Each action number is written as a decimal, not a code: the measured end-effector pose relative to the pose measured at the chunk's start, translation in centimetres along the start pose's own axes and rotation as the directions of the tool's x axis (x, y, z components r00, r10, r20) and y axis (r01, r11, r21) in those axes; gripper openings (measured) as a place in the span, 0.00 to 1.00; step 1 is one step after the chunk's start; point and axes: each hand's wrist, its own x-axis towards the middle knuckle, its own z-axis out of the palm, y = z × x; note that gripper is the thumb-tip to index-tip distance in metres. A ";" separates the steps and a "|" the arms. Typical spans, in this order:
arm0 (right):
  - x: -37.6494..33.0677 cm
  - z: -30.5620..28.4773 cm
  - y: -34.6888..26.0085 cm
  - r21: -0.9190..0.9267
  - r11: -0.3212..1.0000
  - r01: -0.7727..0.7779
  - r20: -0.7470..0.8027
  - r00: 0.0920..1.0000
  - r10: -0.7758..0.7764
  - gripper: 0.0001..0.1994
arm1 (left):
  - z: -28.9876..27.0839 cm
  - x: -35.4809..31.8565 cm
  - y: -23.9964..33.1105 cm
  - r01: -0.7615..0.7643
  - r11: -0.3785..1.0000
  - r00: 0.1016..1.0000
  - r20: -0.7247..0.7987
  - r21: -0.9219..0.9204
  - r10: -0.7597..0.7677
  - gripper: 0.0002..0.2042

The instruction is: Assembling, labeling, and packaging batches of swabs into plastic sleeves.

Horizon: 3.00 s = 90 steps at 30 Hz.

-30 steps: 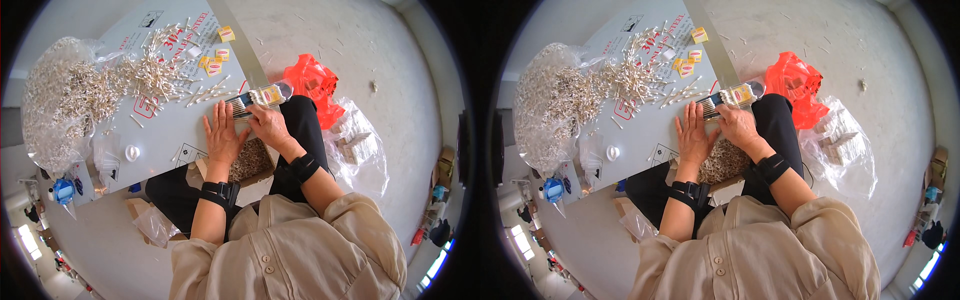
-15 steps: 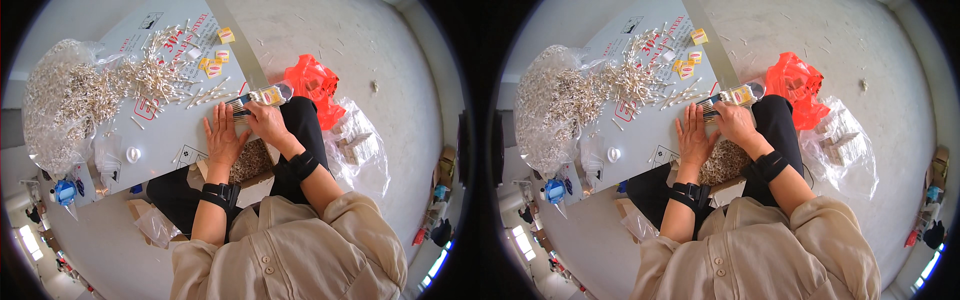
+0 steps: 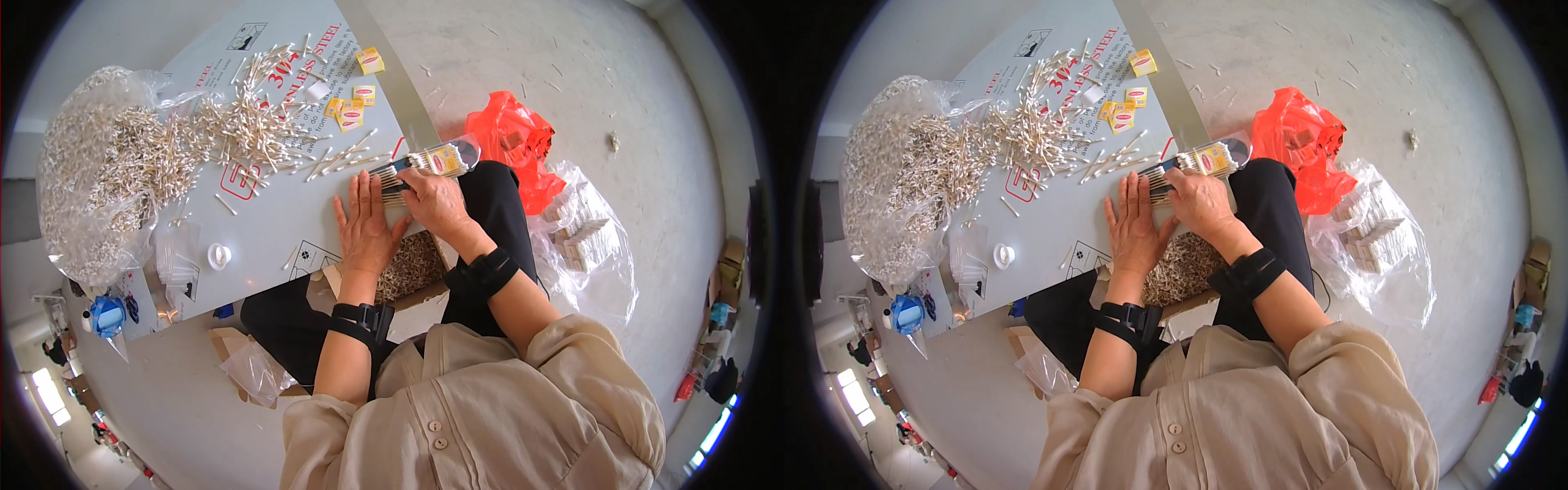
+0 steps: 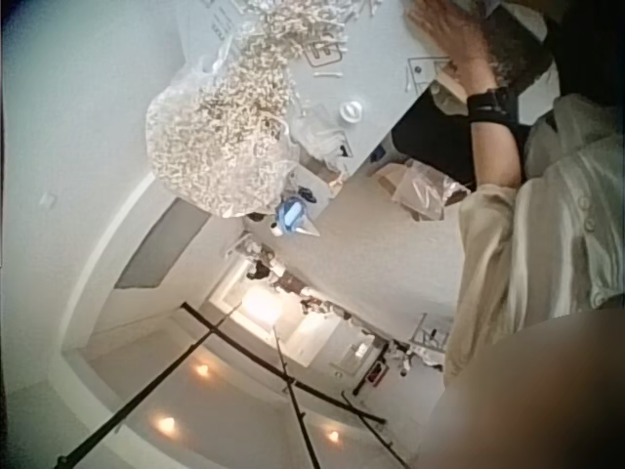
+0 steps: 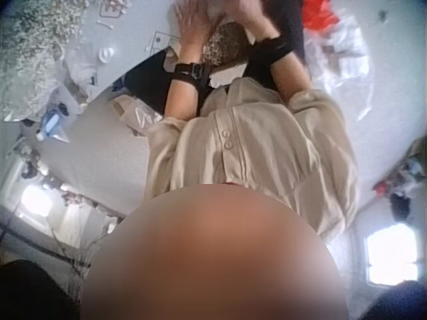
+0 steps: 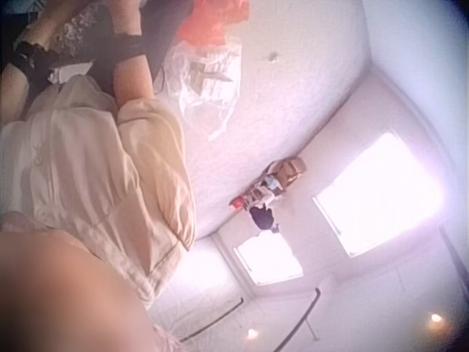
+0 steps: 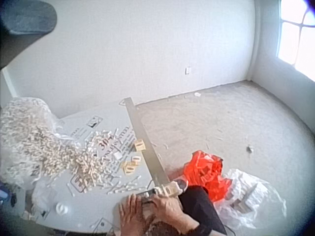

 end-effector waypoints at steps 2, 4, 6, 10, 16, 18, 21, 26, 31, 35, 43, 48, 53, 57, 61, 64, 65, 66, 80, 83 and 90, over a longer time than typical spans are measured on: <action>0.0 0.0 0.0 -0.010 1.000 -0.002 0.002 1.000 0.002 0.13 | 0.1 0.0 0.0 -0.002 1.000 1.000 -0.002 0.001 0.002 0.43; 0.0 0.1 0.1 -0.020 1.000 -0.003 0.004 1.000 0.003 0.12 | 0.1 0.0 0.0 -0.004 1.000 1.000 -0.005 0.001 0.004 0.44; 0.0 0.2 0.2 -0.038 0.999 -0.002 0.011 1.000 0.003 0.12 | 0.2 0.0 0.0 -0.006 1.000 1.000 -0.007 0.001 0.006 0.44; -0.1 0.2 0.1 -0.050 0.999 0.001 0.012 1.000 0.000 0.12 | 0.3 0.0 -0.1 -0.010 1.000 1.000 -0.020 0.001 0.010 0.44; -0.1 0.3 0.2 -0.044 0.998 0.039 0.016 0.999 -0.038 0.11 | 0.2 0.0 0.0 -0.003 1.000 1.000 -0.005 0.013 0.003 0.43; 0.0 0.2 -0.1 -0.058 0.998 -0.019 0.014 1.000 0.020 0.14 | 0.3 0.0 -0.1 -0.005 1.000 1.000 -0.007 0.022 0.005 0.43; 0.0 0.1 -0.4 -0.053 0.999 -0.009 0.004 1.000 0.009 0.16 | 0.4 0.0 -0.1 -0.002 1.000 1.000 -0.009 0.022 0.003 0.43; 0.2 0.1 -0.5 -0.086 0.996 -0.028 0.038 0.999 0.032 0.16 | 0.4 0.1 -0.1 -0.002 1.000 1.000 -0.006 0.019 0.002 0.43; 0.7 0.3 -0.4 -0.090 0.996 -0.016 0.058 0.998 0.021 0.11 | 0.4 0.0 -0.2 -0.004 1.000 1.000 -0.008 0.025 0.004 0.43; 2.4 0.4 -0.3 -0.072 0.997 0.002 -0.020 1.000 -0.004 0.05 | 0.2 -0.1 -0.2 -0.007 1.000 1.000 0.000 0.022 0.007 0.42; 5.7 1.3 1.1 -0.032 0.988 0.149 -0.095 0.984 -0.152 0.04 | 0.5 -0.2 -0.3 -0.011 1.000 1.000 -0.005 0.000 0.011 0.43; 5.5 1.1 1.4 0.014 0.987 0.158 -0.101 0.983 -0.156 0.04 | 0.5 -0.2 -0.3 -0.022 1.000 1.000 -0.010 -0.013 0.021 0.43; 4.5 0.8 1.0 0.011 0.990 0.144 -0.103 0.984 -0.142 0.05 | 0.4 -0.1 -0.3 -0.009 1.000 1.000 0.002 -0.013 0.009 0.43; 4.8 0.8 1.1 -0.016 0.987 0.160 -0.104 0.981 -0.161 0.07 | 0.6 -0.1 -0.2 -0.021 1.000 0.999 -0.031 -0.017 0.020 0.43; 4.9 0.4 1.1 0.008 0.986 0.164 -0.094 0.982 -0.163 0.07 | 0.7 -0.2 -0.3 -0.022 1.000 0.999 -0.037 -0.021 0.022 0.43; 4.6 0.0 0.8 -0.023 0.991 0.135 -0.038 0.990 -0.135 0.08 | 0.7 -0.2 -0.5 -0.031 0.999 0.998 -0.053 -0.015 0.030 0.43; 4.5 0.2 1.0 -0.041 0.986 0.164 -0.052 0.985 -0.166 0.07 | 0.7 -0.2 -0.4 -0.030 0.999 0.998 -0.053 -0.014 0.029 0.43; 4.4 0.3 1.2 -0.059 0.979 0.193 -0.066 0.978 -0.196 0.07 | 0.7 -0.2 -0.4 -0.028 1.000 0.998 -0.052 -0.013 0.027 0.43; 4.7 1.2 1.1 -0.092 0.978 0.186 -0.026 0.982 -0.189 0.03 | 0.7 -0.1 -0.3 -0.023 0.999 0.998 -0.056 -0.023 0.022 0.43; 4.8 1.3 1.4 -0.102 0.965 0.241 -0.005 0.970 -0.243 0.03 | 0.8 -0.1 -0.3 -0.025 0.999 0.998 -0.057 -0.021 0.023 0.43; 4.2 -1.9 1.4 0.014 0.916 0.401 0.149 0.905 -0.399 0.20 | 0.7 -0.3 -0.6 -0.022 1.000 1.000 -0.021 -0.004 0.022 0.43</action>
